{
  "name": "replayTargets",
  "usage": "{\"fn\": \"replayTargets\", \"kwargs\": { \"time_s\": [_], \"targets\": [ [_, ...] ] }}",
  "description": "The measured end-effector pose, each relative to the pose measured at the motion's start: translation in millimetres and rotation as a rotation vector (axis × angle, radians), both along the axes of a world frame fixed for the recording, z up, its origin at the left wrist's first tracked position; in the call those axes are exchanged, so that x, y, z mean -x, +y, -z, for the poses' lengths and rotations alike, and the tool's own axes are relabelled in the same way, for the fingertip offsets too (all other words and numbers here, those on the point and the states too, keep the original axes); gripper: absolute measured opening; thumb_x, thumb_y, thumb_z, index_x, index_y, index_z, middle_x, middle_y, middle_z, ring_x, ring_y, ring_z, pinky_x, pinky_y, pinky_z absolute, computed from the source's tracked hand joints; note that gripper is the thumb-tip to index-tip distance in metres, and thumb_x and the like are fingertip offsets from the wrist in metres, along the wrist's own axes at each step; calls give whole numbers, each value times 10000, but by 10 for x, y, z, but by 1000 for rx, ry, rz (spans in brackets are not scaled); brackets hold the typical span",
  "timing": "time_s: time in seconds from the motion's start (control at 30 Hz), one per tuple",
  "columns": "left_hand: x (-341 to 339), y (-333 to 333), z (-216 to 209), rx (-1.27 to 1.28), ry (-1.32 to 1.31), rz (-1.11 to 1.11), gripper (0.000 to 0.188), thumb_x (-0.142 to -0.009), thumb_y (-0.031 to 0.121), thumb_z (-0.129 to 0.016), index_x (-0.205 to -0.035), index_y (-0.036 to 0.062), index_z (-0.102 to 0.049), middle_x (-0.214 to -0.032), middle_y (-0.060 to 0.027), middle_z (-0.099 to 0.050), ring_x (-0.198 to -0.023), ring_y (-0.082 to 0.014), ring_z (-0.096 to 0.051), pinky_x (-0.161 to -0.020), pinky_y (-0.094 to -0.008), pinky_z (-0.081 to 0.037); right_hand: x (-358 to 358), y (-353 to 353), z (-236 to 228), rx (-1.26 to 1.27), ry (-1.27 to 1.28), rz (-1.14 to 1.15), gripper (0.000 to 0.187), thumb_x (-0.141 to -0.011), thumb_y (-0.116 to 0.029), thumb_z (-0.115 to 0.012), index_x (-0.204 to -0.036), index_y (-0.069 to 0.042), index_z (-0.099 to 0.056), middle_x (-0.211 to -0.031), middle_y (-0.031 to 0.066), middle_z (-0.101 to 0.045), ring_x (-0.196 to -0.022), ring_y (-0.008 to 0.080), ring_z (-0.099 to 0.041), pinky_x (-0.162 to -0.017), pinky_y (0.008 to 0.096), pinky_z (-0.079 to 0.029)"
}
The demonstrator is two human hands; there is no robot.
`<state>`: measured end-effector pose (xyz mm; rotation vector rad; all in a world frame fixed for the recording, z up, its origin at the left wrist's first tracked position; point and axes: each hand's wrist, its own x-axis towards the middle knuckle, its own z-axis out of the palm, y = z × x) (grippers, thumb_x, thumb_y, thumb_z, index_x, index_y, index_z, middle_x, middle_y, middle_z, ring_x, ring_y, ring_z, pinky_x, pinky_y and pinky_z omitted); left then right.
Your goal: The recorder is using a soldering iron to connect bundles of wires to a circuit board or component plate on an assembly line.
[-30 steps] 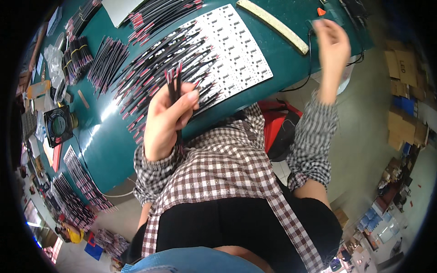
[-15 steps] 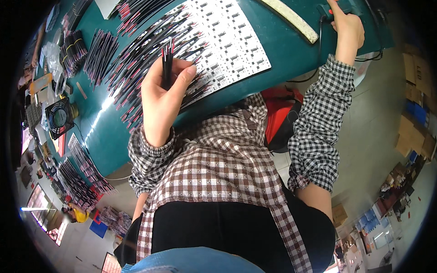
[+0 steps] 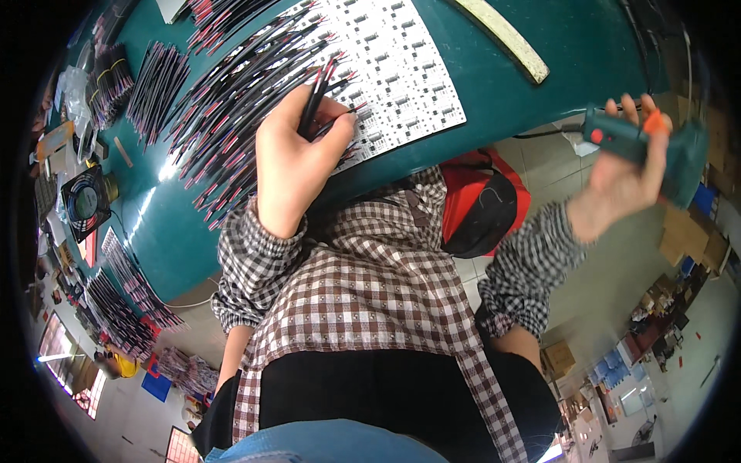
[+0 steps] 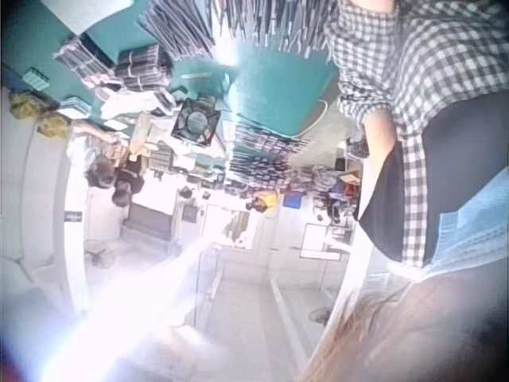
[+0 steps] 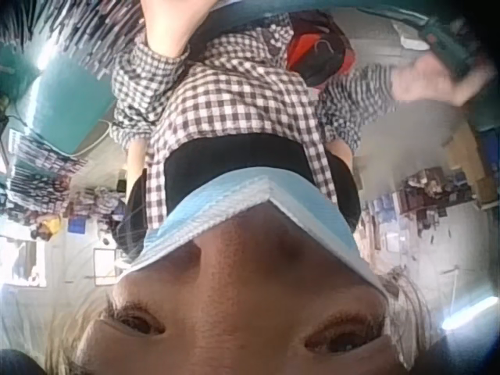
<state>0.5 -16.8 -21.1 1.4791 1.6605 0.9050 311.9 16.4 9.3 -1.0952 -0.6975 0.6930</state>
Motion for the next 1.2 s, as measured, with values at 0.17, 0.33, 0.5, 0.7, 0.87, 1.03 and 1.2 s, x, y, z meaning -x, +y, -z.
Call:
{"fn": "replayTargets", "kwargs": {
  "time_s": [0.17, 0.33, 0.5, 0.7, 0.87, 1.03, 1.2],
  "targets": [
    [-57, 92, 73, -35, 136, 20, 113, -677, 60, -607, -718, -2, -522, -675, -133, -561, -637, -305, -574, -564, -379, -446, -25, -629, 62, 132, 10, -259, 469, -902, -283, -492, -1227, 48, -424, -1125, 190, -536, -1002, 319, -561, -804, 401, -513],
    [-102, 36, 23, -15, 126, -11, 101, -681, 62, -606, -722, 13, -528, -677, -121, -567, -634, -295, -578, -569, -365, -456, 472, -994, 89, 293, -140, -400, 587, -886, -337, -514, -1239, 113, -384, -1034, 212, -566, -971, 340, -587, -751, 377, -552],
    [-101, 53, 78, -35, 142, -8, 102, -679, 64, -608, -727, 12, -534, -673, -123, -569, -627, -296, -578, -569, -364, -458, 619, -1196, 143, 393, -178, -521, 585, -876, -326, -506, -1204, 148, -411, -944, 213, -587, -893, 330, -604, -709, 364, -558],
    [-95, 63, 89, -36, 122, -3, 102, -677, 68, -602, -722, 8, -533, -668, -133, -573, -627, -302, -577, -568, -367, -456, 843, -1258, 118, 449, -212, -589, 447, -864, -288, -526, -1008, 135, -515, -889, 204, -587, -786, 288, -607, -674, 356, -533],
    [-77, 58, 104, -26, 124, -3, 107, -677, 75, -602, -723, 9, -531, -657, -133, -563, -623, -307, -571, -568, -378, -451, 926, -1245, 110, 468, -243, -619, 391, -853, -268, -546, -921, 117, -553, -840, 193, -593, -768, 276, -595, -724, 371, -501],
    [-78, 70, 93, -19, 134, 3, 108, -678, 75, -602, -723, 10, -530, -653, -135, -554, -621, -310, -566, -565, -384, -448, 944, -1282, 116, 511, -302, -685, 346, -851, -254, -549, -898, 88, -565, -812, 166, -599, -799, 256, -572, -734, 360, -475],
    [-71, 72, 100, -12, 148, 8, 110, -680, 76, -601, -720, 7, -525, -653, -141, -545, -619, -319, -556, -558, -392, -438, 943, -1294, 158, 496, -298, -698, 337, -853, -249, -551, -907, 83, -567, -809, 159, -596, -809, 252, -569, -735, 358, -478]
  ]
}}
